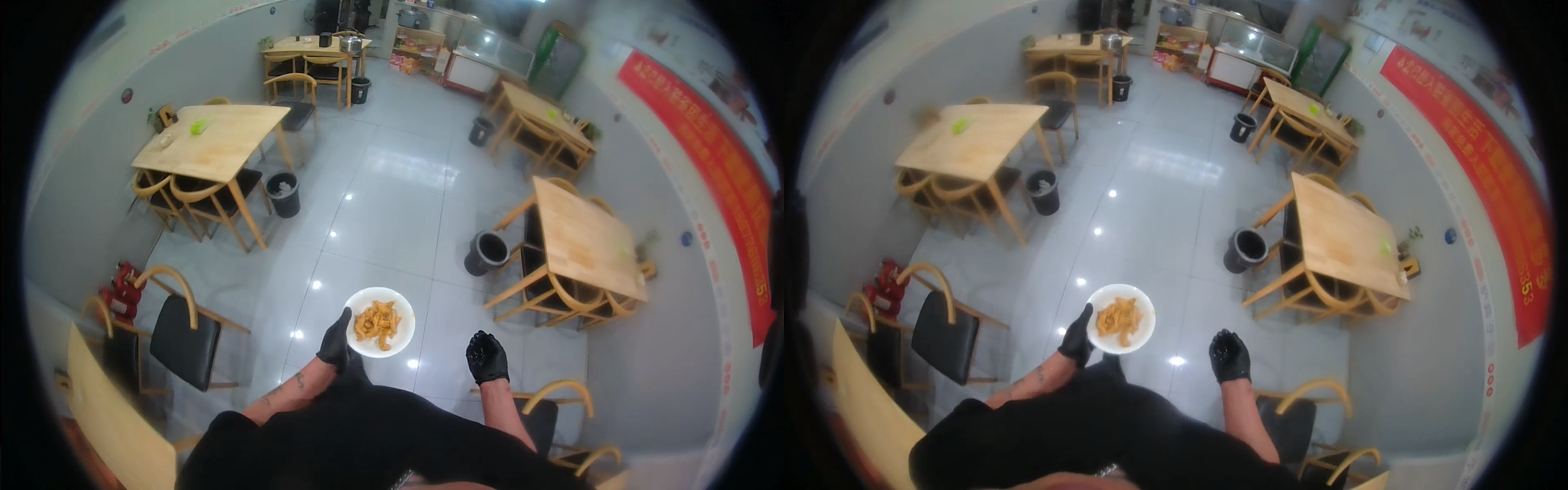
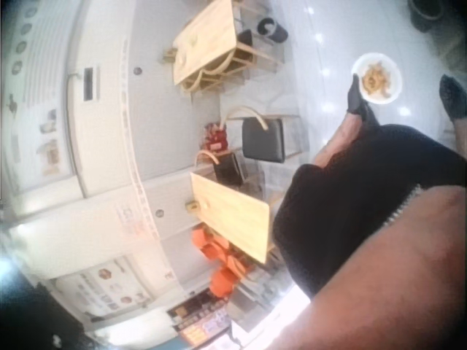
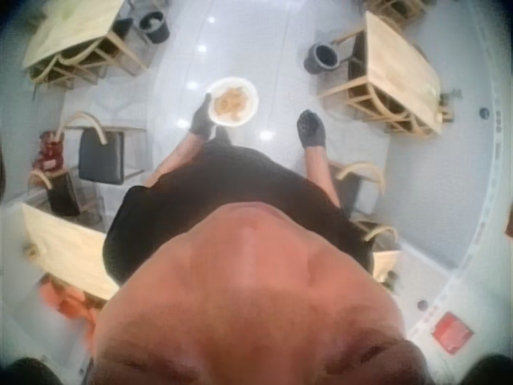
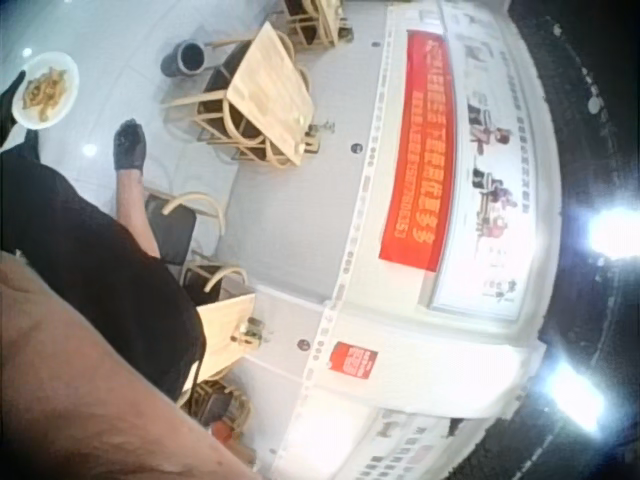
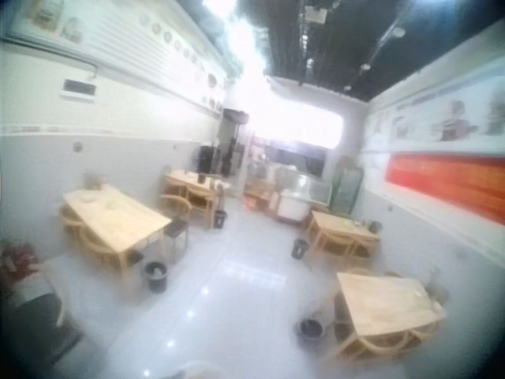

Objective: The person scoops food from a metal serving tray into a white bowl, then carries the bowl to a sink and rinses it under running water. The person wears black gloves throughout.

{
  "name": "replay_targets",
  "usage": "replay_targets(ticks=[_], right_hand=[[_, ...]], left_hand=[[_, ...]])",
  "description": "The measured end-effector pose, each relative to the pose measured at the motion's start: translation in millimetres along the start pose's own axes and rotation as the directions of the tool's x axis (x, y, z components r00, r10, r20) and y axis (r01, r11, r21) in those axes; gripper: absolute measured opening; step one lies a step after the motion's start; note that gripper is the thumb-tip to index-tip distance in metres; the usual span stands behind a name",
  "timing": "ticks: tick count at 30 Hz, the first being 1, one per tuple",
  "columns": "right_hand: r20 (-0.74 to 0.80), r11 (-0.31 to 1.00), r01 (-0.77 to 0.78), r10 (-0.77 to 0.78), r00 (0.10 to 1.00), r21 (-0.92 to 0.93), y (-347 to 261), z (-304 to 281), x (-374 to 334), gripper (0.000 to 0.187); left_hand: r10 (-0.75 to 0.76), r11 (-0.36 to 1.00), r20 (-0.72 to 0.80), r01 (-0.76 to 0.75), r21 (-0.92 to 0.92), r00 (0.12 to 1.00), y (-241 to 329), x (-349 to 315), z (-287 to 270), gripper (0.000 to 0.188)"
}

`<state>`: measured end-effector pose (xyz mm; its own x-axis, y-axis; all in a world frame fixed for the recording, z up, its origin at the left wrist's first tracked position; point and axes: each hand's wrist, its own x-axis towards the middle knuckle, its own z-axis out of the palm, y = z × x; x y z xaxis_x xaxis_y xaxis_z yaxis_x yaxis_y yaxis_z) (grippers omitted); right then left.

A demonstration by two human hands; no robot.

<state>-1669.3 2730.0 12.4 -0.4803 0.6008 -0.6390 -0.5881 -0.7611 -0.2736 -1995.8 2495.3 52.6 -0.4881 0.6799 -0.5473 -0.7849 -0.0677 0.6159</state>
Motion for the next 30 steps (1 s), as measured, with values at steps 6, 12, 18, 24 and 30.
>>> replay_targets(ticks=[6, 12, 18, 24, 30], right_hand=[[0.005, 0.998, 0.016, -0.017, 1.000, 0.056, -12.5, 107.8, 114.4, 0.022], [-0.020, 0.998, -0.008, 0.009, 1.000, 0.055, -24.1, 226.7, 277.8, 0.023], [0.129, 0.999, -0.053, 0.054, 0.990, -0.009, -88.7, 403.5, 478.0, 0.023], [0.262, 0.967, -0.053, 0.120, 0.957, -0.250, -130.2, 580.5, 636.8, 0.023], [0.469, 0.730, 0.315, 0.009, 0.883, -0.606, -136.9, 682.7, 786.1, 0.027]], left_hand=[[-0.036, 0.999, 0.105, 0.034, 0.025, 0.994, 110.6, 134.9, 63.3, 0.065], [-0.006, 1.000, 0.062, 0.004, 0.031, 0.998, 178.9, 300.7, 99.0, 0.066], [-0.023, 0.999, 0.056, 0.021, 0.024, 0.998, 256.4, 503.4, 177.1, 0.067], [-0.002, 0.999, 0.046, 0.001, 0.033, 0.999, 322.1, 690.3, 274.3, 0.065], [-0.010, 0.994, 0.173, 0.030, -0.108, 0.985, 366.2, 869.7, 337.1, 0.063]])
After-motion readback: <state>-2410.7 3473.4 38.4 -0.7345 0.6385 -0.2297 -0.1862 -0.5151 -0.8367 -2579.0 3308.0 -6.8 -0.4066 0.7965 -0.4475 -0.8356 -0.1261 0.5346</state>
